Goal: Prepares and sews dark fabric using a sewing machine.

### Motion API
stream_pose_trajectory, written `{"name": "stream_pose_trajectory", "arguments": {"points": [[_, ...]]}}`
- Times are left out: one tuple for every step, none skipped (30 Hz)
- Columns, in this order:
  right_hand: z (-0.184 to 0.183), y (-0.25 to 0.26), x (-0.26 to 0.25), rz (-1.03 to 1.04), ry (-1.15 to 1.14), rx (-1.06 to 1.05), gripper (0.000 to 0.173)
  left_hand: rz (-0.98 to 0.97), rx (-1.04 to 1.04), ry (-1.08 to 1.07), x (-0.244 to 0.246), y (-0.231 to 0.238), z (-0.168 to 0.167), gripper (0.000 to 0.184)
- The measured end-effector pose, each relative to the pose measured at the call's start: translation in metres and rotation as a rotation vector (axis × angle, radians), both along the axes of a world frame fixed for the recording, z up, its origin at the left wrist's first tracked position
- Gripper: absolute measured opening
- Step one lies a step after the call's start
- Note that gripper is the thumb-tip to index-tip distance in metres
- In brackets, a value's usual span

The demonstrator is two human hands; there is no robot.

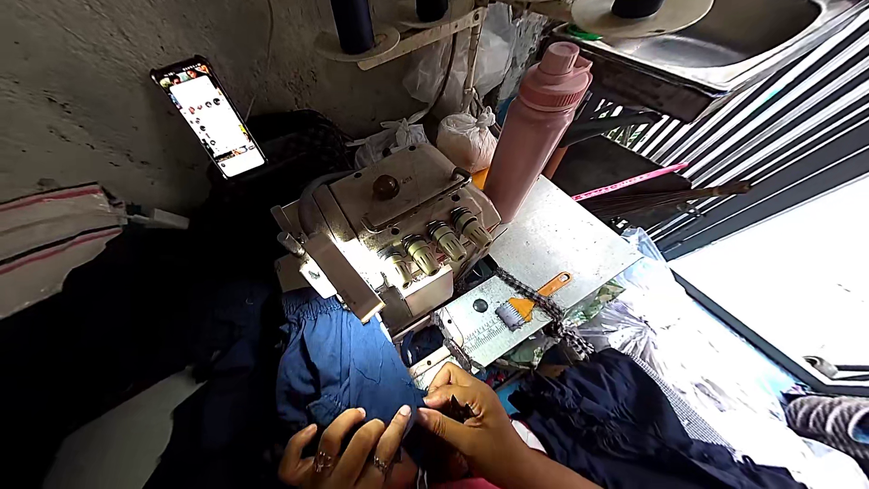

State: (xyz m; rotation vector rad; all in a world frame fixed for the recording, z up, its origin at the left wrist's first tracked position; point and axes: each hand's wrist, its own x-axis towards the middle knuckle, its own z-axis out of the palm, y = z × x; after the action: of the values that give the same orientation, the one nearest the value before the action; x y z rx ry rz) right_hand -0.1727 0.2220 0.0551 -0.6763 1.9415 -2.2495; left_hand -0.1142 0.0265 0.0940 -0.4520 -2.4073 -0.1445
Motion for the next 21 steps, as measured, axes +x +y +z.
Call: {"name": "stream_pose_trajectory", "arguments": {"points": [[0.001, 0.000, 0.000, 0.006, 0.003, 0.004, 0.012, 0.013, 0.005, -0.008, 0.001, 0.000, 0.000, 0.020], [0.002, 0.001, 0.000, 0.013, 0.006, 0.009, 0.012, 0.026, 0.014, -0.014, 0.002, -0.001, -0.001, 0.020], [0.002, 0.001, 0.000, 0.021, 0.013, 0.015, 0.013, 0.038, 0.021, -0.016, 0.003, -0.001, -0.003, 0.019], [0.001, 0.001, 0.000, 0.033, 0.016, 0.019, 0.013, 0.049, 0.025, -0.012, 0.003, -0.001, -0.004, 0.019], [0.001, 0.001, 0.001, 0.043, 0.013, 0.021, 0.013, 0.060, 0.025, -0.007, 0.004, 0.000, -0.005, 0.019], [0.001, 0.001, 0.002, 0.053, 0.006, 0.024, 0.013, 0.070, 0.021, -0.005, 0.004, 0.002, -0.006, 0.020], [0.001, 0.001, 0.002, 0.063, 0.000, 0.026, 0.013, 0.077, 0.019, -0.001, 0.004, 0.003, -0.007, 0.020], [0.000, 0.002, 0.002, 0.069, -0.002, 0.027, 0.013, 0.082, 0.020, -0.001, 0.005, 0.005, -0.008, 0.020], [0.000, 0.002, 0.002, 0.075, -0.005, 0.024, 0.013, 0.085, 0.020, -0.003, 0.005, 0.006, -0.009, 0.020], [0.000, 0.002, 0.002, 0.078, -0.006, 0.019, 0.014, 0.089, 0.021, -0.003, 0.006, 0.007, -0.010, 0.020], [0.000, 0.002, 0.001, 0.081, -0.007, 0.008, 0.015, 0.093, 0.020, -0.003, 0.006, 0.009, -0.010, 0.021], [0.001, 0.002, 0.000, 0.085, -0.005, 0.000, 0.018, 0.098, 0.013, -0.006, 0.006, 0.010, -0.010, 0.022], [0.002, 0.001, -0.001, 0.087, 0.000, 0.000, 0.024, 0.104, -0.002, -0.011, 0.006, 0.011, -0.009, 0.022], [0.004, 0.000, -0.003, 0.080, 0.014, 0.014, 0.031, 0.113, -0.021, -0.018, 0.006, 0.012, -0.008, 0.022], [0.005, -0.001, -0.005, 0.054, 0.037, 0.046, 0.034, 0.119, -0.037, -0.021, 0.006, 0.013, -0.007, 0.022], [0.005, -0.003, -0.006, 0.019, 0.061, 0.087, 0.032, 0.119, -0.045, -0.021, 0.007, 0.014, -0.007, 0.022], [0.004, -0.004, -0.007, -0.005, 0.078, 0.126, 0.031, 0.106, -0.039, -0.022, 0.009, 0.015, -0.007, 0.025], [0.004, -0.004, -0.007, -0.015, 0.089, 0.155, 0.029, 0.089, -0.026, -0.036, 0.012, 0.017, -0.006, 0.029], [0.003, -0.004, -0.006, -0.019, 0.101, 0.173, 0.029, 0.052, 0.010, -0.054, 0.017, 0.019, -0.005, 0.029], [0.002, -0.003, -0.006, -0.018, 0.110, 0.184, 0.029, -0.003, 0.068, -0.087, 0.023, 0.024, -0.007, 0.028], [0.001, -0.003, -0.007, -0.018, 0.117, 0.193, 0.028, -0.075, 0.163, -0.149, 0.028, 0.030, -0.012, 0.029]]}}
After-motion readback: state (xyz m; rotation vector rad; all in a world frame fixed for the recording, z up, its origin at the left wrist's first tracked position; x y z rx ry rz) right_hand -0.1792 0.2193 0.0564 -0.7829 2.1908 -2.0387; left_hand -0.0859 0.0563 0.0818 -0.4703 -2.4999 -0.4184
